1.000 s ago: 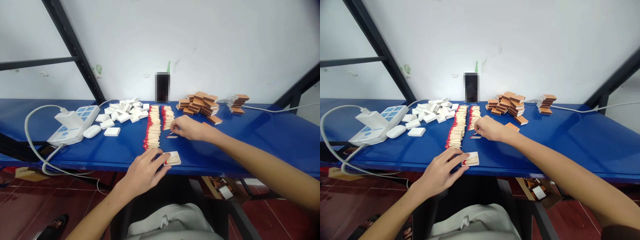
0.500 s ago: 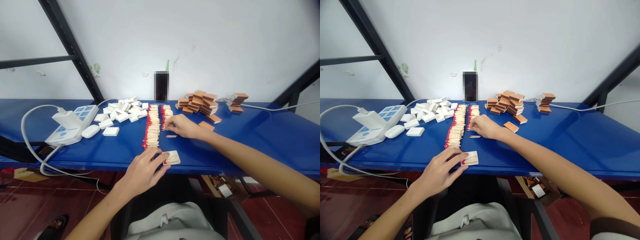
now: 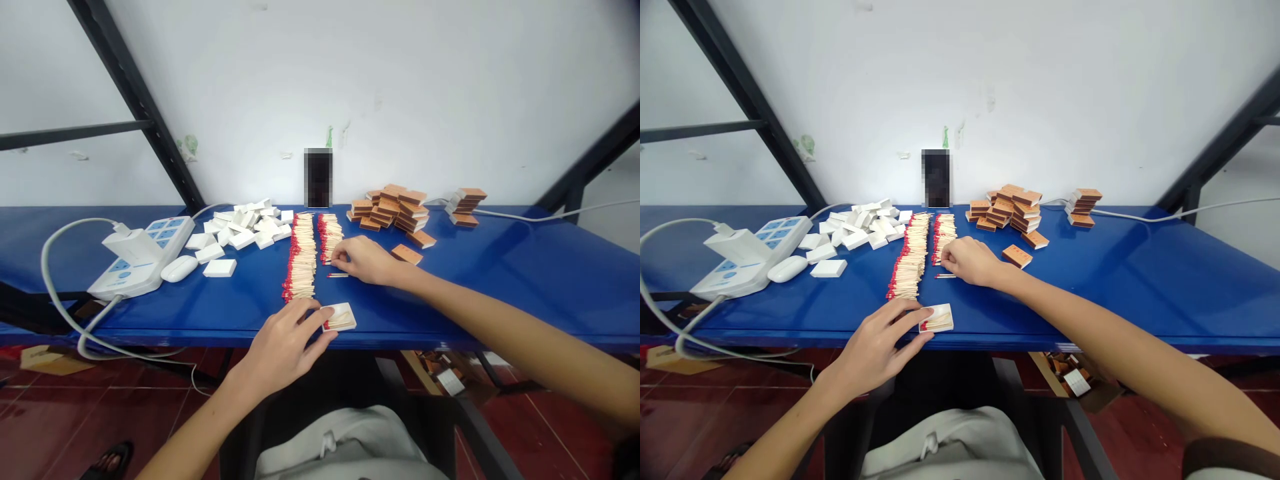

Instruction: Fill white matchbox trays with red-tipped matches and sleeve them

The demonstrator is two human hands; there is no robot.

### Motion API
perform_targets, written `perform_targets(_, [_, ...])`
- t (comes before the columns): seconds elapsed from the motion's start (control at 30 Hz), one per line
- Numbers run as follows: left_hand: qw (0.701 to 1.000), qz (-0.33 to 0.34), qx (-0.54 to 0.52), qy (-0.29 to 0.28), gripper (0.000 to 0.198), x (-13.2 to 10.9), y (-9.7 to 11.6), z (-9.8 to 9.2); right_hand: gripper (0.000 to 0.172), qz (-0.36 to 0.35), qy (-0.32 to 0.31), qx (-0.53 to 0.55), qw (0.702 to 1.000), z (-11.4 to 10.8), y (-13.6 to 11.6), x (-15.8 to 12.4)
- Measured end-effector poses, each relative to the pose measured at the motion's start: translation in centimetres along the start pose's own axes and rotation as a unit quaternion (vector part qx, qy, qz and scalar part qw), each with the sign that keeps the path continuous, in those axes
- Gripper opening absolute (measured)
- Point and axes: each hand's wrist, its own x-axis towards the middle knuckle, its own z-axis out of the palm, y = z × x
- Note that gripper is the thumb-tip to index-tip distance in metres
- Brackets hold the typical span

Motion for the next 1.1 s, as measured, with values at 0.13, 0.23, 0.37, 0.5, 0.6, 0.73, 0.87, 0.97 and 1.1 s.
perform_targets(0.13, [1.000, 0.000, 0.000, 0.003, 0.024, 0.0, 0.0, 0.0, 0.012, 0.012, -0.023, 0.046, 0.999, -0.5, -0.1, -0.7])
perform_targets(0.23, [1.000, -0.002, 0.000, 0.003, 0.023, 0.0, 0.0, 0.0, 0.013, 0.019, -0.037, 0.062, 0.997, -0.8, -0.3, -1.3])
perform_targets(0.37, [1.000, -0.001, -0.002, 0.003, 0.023, 0.1, 0.1, 0.0, 0.014, 0.024, -0.042, 0.059, 0.997, -1.1, -0.5, -1.5])
perform_targets(0.5, [1.000, 0.000, 0.002, 0.007, 0.022, 0.1, 0.1, 0.0, 0.014, 0.021, -0.052, 0.060, 0.997, -1.3, -0.8, -1.5])
perform_targets(0.6, [1.000, 0.002, 0.004, 0.008, 0.022, 0.1, 0.1, 0.0, 0.013, 0.017, -0.051, 0.056, 0.997, -1.4, -0.9, -1.4])
perform_targets(0.73, [1.000, 0.000, 0.005, 0.007, 0.023, 0.1, 0.1, 0.0, 0.014, 0.003, -0.050, 0.055, 0.997, -1.6, -0.8, -1.5])
perform_targets(0.87, [1.000, 0.000, 0.004, 0.004, 0.023, 0.1, 0.1, 0.0, 0.023, -0.036, -0.035, 0.091, 0.995, -2.0, -0.9, -2.1])
perform_targets(0.97, [1.000, 0.000, 0.006, 0.002, 0.023, 0.1, 0.1, -0.1, 0.020, -0.040, -0.039, 0.070, 0.996, -1.9, -1.0, -2.6])
perform_targets(1.1, [1.000, -0.003, 0.003, 0.004, 0.023, 0.1, 0.0, 0.0, 0.016, -0.036, -0.045, 0.030, 0.998, -1.3, -1.0, -3.0])
